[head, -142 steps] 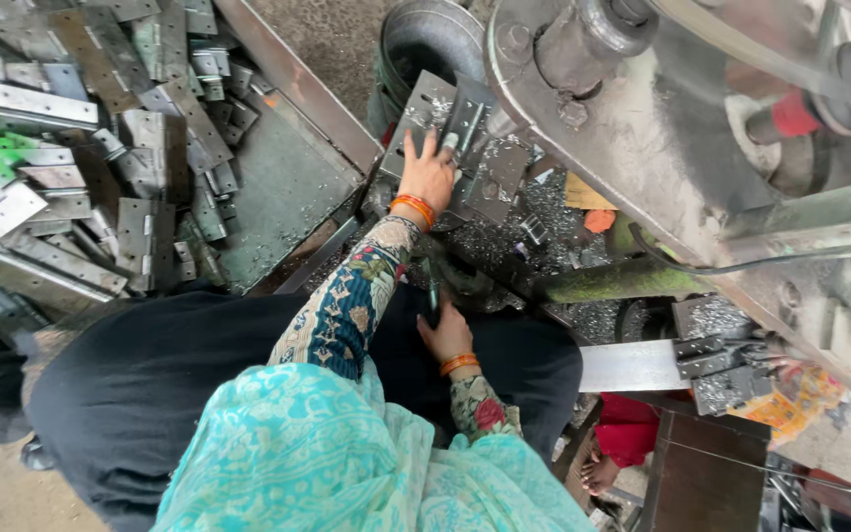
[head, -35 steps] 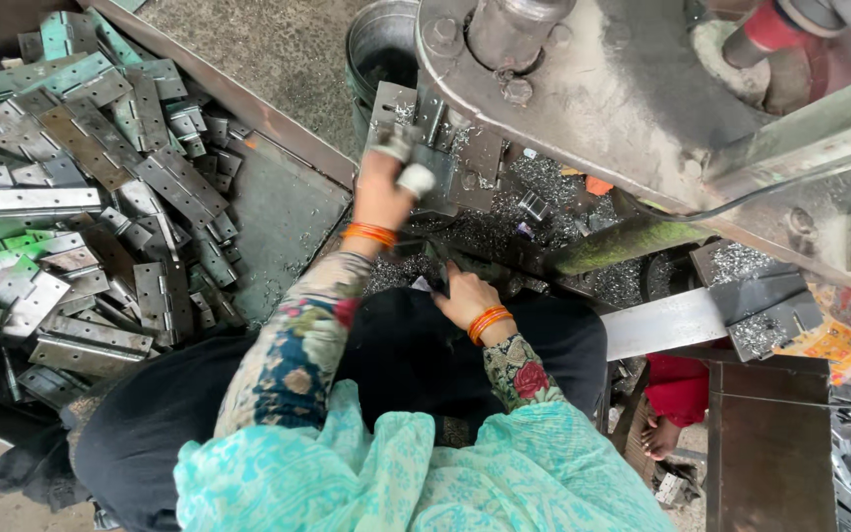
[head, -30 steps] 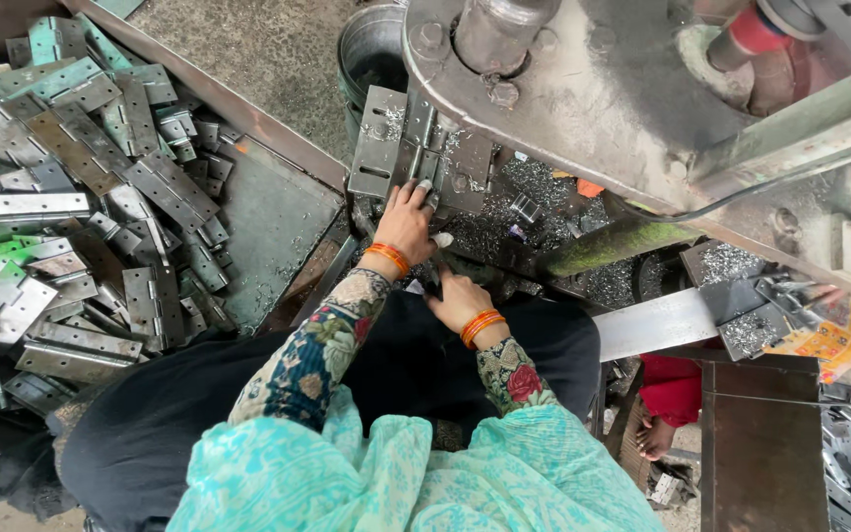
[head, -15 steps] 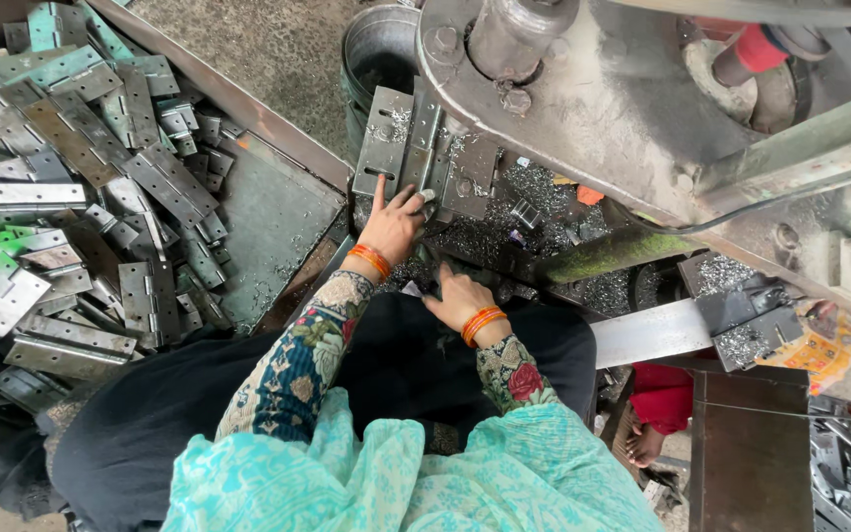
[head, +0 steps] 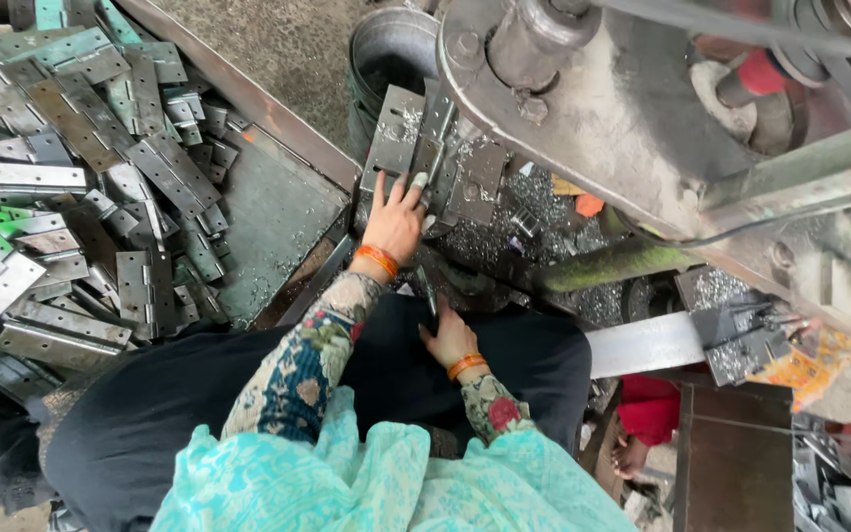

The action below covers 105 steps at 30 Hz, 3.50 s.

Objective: The person sits at a manual press machine and repeatedly picks up metal hinge pieces from a pile, places them into the press, and operates the lever to process them. The person then removes the processed pieces and places them into a pile.

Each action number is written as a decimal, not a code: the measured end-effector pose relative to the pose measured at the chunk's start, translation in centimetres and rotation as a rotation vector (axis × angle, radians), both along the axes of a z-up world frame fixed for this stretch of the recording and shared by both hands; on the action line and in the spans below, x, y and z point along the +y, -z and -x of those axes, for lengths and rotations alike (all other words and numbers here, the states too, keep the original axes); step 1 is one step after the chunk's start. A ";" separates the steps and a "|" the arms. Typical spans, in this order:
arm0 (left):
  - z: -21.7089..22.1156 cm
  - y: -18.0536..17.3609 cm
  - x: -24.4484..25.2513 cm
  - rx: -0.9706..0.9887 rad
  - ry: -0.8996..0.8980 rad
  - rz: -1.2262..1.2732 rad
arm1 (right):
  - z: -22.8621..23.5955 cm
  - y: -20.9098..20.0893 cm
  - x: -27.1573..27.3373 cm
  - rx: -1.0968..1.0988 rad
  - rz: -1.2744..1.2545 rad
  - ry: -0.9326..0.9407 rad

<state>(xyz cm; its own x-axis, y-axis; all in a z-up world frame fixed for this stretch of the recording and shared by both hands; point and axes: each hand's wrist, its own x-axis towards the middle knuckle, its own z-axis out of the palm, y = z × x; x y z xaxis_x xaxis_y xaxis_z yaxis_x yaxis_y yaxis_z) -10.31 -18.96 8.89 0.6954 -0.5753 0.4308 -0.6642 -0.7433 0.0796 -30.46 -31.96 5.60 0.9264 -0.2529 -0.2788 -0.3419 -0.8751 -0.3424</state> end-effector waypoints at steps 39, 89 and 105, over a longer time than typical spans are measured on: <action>-3.7 0.6 -4.6 0.102 -0.140 0.025 | -0.5 -0.4 -1.1 0.011 -0.014 -0.015; 3.4 -4.9 3.3 0.212 -0.083 0.716 | -8.8 -8.7 -5.7 -0.486 -0.305 0.033; -0.6 -3.4 2.0 0.205 -0.183 0.401 | -12.6 -7.5 -1.3 -0.607 0.103 -0.331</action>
